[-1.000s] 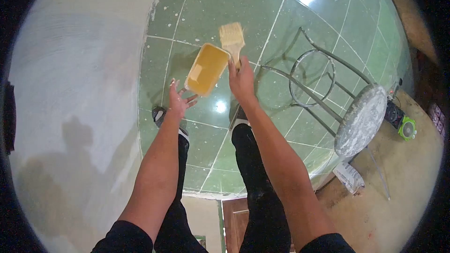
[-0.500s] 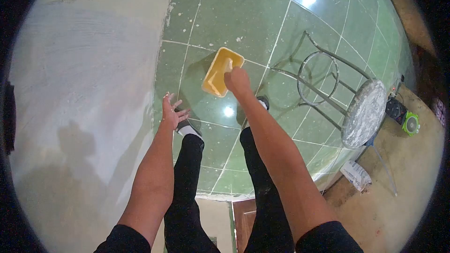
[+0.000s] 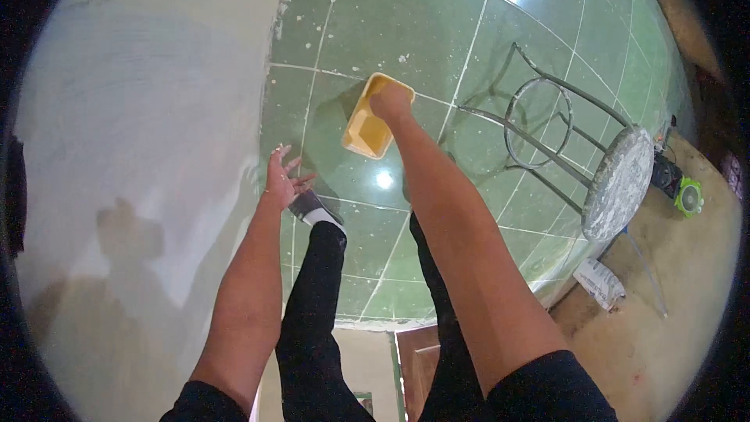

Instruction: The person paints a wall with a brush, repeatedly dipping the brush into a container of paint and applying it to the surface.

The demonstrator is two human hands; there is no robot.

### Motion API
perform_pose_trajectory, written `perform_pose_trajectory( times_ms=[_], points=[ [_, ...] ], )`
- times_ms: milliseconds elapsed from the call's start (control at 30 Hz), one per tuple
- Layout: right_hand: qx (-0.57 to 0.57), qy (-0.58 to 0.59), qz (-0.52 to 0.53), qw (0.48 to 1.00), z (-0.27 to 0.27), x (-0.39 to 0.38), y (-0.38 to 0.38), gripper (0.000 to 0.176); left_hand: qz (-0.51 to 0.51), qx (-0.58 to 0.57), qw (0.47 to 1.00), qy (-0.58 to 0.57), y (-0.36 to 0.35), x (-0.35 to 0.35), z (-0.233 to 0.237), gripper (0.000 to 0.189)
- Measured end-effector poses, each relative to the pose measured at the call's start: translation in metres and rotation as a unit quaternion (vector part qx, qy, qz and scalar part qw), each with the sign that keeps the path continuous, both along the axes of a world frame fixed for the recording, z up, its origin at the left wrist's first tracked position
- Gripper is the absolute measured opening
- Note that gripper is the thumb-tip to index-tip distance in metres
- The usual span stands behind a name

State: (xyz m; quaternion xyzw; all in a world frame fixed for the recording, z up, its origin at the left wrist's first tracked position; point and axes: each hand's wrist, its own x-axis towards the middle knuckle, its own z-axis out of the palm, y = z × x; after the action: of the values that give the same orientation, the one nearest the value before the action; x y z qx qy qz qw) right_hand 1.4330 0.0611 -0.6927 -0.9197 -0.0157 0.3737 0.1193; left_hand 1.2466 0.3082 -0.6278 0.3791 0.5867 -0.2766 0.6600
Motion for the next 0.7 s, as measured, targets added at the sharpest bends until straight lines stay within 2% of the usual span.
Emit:
perform_pose_trajectory(
  times_ms=[133, 300, 400, 467, 500, 567, 600, 667, 700],
  points=[
    [0.016, -0.051, -0.041, 0.998, -0.01, -0.005, -0.008, 0.035, -0.017, -0.02, 1.0, -0.011, 0.001, 0.012, 0.005, 0.08],
    [0.026, 0.013, -0.018, 0.999, -0.008, -0.001, -0.014, 0.037, -0.048, -0.041, 0.997, -0.032, -0.003, 0.011, -0.001, 0.082],
    [0.024, -0.005, -0.018, 1.0, -0.01, -0.002, -0.015, 0.036, -0.054, -0.043, 0.997, -0.044, -0.011, 0.014, -0.007, 0.074],
    [0.036, 0.015, -0.029, 0.999, -0.007, -0.004, -0.015, 0.035, -0.145, -0.034, 0.986, -0.077, -0.025, 0.022, 0.001, 0.055],
    [0.041, 0.032, -0.04, 0.998, -0.001, -0.004, -0.018, 0.034, -0.146, -0.036, 0.986, -0.075, -0.032, 0.022, 0.006, 0.055],
    [0.046, 0.019, -0.051, 0.997, 0.017, -0.014, -0.025, 0.032, -0.254, 0.008, 0.962, -0.103, -0.049, 0.028, 0.016, 0.03],
    [0.053, 0.001, -0.059, 0.997, 0.033, -0.017, -0.031, 0.029, -0.252, 0.002, 0.962, -0.109, -0.054, 0.027, 0.017, 0.03],
    [0.078, -0.025, -0.058, 0.995, 0.073, -0.023, -0.047, 0.028, -0.438, 0.141, 0.855, -0.24, -0.064, 0.012, 0.018, 0.016],
    [0.117, -0.044, -0.062, 0.99, 0.094, -0.028, -0.051, 0.026, -0.435, 0.139, 0.856, -0.244, -0.07, 0.009, 0.025, 0.016]
  ],
)
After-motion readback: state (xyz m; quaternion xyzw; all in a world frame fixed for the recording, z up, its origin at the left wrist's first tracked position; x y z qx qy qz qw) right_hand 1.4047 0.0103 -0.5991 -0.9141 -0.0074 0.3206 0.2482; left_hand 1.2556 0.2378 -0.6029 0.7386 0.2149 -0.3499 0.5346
